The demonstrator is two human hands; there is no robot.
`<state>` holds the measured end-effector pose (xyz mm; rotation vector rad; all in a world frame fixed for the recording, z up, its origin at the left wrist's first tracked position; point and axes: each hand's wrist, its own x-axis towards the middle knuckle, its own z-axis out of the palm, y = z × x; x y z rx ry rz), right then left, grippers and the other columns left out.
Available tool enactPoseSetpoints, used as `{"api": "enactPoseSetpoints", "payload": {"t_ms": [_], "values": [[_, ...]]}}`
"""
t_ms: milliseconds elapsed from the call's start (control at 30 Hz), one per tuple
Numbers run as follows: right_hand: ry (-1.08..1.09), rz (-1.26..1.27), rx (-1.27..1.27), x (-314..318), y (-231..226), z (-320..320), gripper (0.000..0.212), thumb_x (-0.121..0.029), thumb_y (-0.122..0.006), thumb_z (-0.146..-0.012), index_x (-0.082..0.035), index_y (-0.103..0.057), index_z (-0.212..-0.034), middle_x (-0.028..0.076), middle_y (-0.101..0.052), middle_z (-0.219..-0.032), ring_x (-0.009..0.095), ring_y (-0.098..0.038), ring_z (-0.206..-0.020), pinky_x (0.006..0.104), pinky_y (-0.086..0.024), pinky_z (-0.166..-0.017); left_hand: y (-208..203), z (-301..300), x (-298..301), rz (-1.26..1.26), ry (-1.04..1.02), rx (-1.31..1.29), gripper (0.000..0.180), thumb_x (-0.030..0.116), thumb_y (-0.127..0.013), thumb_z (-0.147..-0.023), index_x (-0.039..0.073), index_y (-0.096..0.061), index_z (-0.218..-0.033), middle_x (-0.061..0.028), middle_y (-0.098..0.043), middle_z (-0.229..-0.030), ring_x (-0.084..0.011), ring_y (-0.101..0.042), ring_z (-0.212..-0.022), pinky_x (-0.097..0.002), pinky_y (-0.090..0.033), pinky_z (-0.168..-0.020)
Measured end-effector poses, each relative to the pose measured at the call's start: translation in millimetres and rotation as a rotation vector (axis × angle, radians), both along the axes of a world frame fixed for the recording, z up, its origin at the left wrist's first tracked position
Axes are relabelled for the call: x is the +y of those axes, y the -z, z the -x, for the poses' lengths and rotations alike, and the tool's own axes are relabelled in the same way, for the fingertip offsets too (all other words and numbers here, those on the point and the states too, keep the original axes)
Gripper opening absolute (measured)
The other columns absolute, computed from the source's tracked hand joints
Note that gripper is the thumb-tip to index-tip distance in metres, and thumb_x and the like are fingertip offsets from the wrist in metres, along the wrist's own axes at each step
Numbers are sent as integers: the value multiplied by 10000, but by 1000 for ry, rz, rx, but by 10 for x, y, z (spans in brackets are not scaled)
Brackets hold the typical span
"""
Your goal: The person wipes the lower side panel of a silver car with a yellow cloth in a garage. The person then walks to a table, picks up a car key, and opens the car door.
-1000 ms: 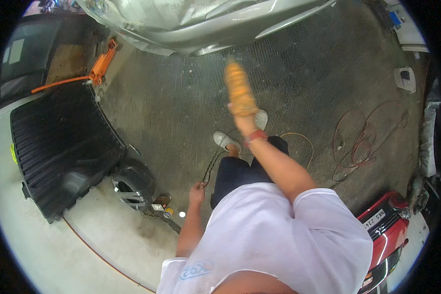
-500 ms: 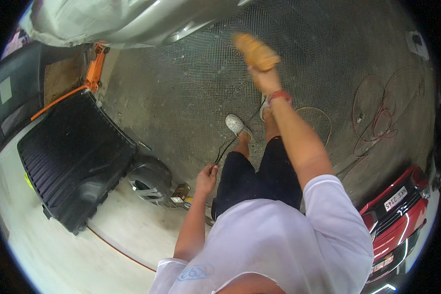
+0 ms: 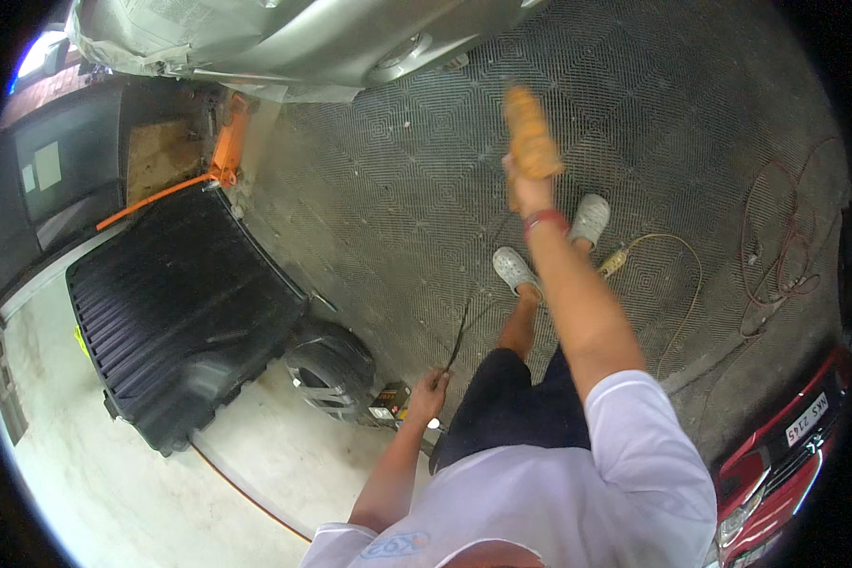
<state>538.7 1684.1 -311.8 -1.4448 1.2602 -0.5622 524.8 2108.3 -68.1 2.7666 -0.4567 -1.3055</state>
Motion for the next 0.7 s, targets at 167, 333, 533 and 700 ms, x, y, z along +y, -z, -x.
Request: {"api": "enactPoseSetpoints", "payload": {"t_ms": [167,333,533,700], "values": [[-284,-48,-269,968,-260,-918,483,-248,-776,-938,-60,-639,-1361,129,-680,-1350,326,-640,-1254,438,-529,-1081,98,-133,669,-181,-93,124,404,424,-601,-1080,101,-729,-1287,-233,-773,-1086,-384,-752,-1082,-462,-561,-931],[-672,-333,-110,606,-614,-999,550,-309,-767,-966,-77,-613,-1441,137,-671,-1438,303,-627,-1325,417,-489,-1157,194,137,484,-110,-152,57,360,404,-617,-1080,108,-750,-1236,-196,-758,-960,-330,-742,-912,-436,-560,-843],[-330,-257,-327,-581,38,-221,556,-285,-745,-974,-81,-587,-1466,147,-645,-1472,316,-614,-1348,420,-482,-1165,207,284,-695,-53,-51,120,325,375,-620,-1092,113,-757,-1227,-150,-706,-840,-231,-659,-752,-394,-543,-761],[-40,137,-50,-2103,446,911,578,-149,-747,-947,-49,-556,-1483,135,-636,-1472,306,-613,-1349,425,-490,-1151,84,491,-1869,-114,-23,188,353,405,-595,-1103,130,-753,-1257,-175,-745,-918,-308,-718,-831,-426,-553,-809]]}}
